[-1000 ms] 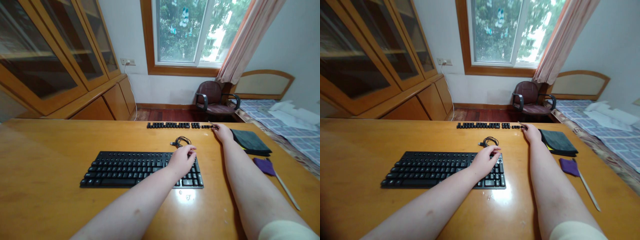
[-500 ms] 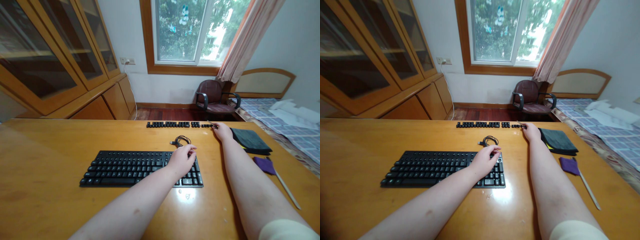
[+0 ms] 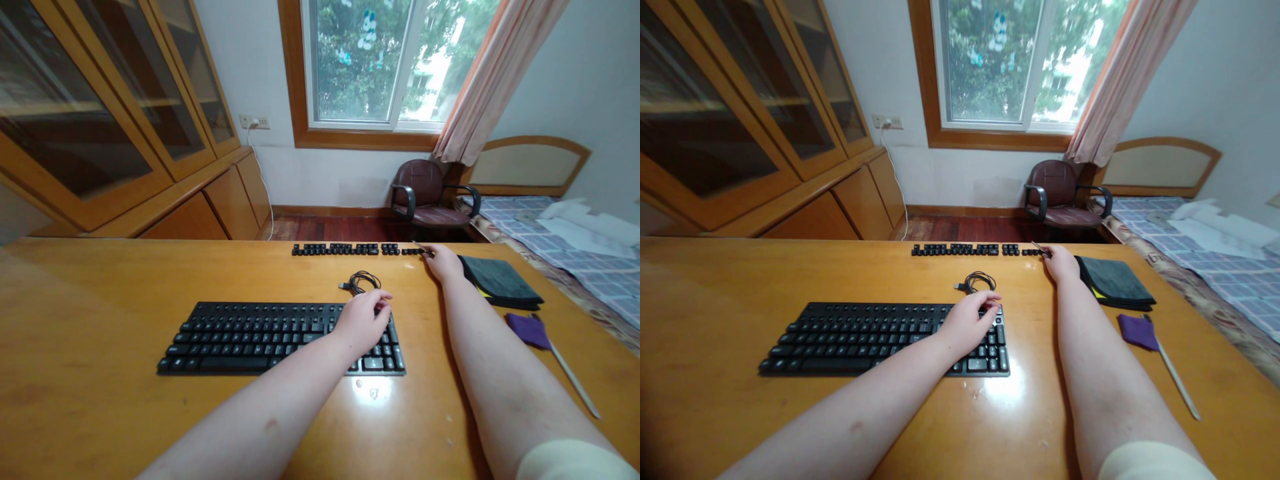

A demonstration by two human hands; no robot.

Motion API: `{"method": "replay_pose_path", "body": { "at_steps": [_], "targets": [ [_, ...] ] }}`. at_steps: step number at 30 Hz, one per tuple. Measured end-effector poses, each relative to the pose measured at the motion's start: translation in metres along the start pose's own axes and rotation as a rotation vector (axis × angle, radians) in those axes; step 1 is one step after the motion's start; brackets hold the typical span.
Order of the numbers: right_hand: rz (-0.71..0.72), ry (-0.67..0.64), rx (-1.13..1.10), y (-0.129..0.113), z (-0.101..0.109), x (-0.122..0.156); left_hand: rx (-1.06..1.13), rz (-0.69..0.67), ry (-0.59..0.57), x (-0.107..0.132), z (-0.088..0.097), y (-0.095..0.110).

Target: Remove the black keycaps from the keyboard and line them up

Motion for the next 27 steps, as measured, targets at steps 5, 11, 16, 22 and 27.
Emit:
{"method": "replay_pose_path", "body": {
  "at_steps": [5,11,16,22,27],
  "targets": [
    [0.017,0.024,-0.038,0.0018,0.0001,-0.0006,-0.008,-0.012,0.005,0.0002,-0.0007,-0.0010],
    [0.057,0.051,-0.032,0.0010,0.0007,0.0009,-0.014,-0.022,0.008,0.0006,0.0007,0.0009],
    [0.047,0.054,-0.008,0.0006,0.0012,0.0011,-0.018,-0.032,0.007,0.0005,0.0004,0.0006],
    [0.053,0.053,-0.004,-0.0012,0.0016,0.0006,-0.020,-0.030,0.012,0.0002,0.0009,0.0012],
    [0.044,0.059,-0.008,-0.0005,0.0017,0.0006,-0.031,-0.008,-0.004,0.0007,0.0011,0.0012]
  ]
}}
Point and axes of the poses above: each hand's wrist, its own x-axis away from the middle knuckle, its own z-axis out of the back of the hand, y = z × x, the point moved 6 cm from there along -x, towards the middle knuckle, and after that the axes turned 1 degree about z, right-handed, at the moved point
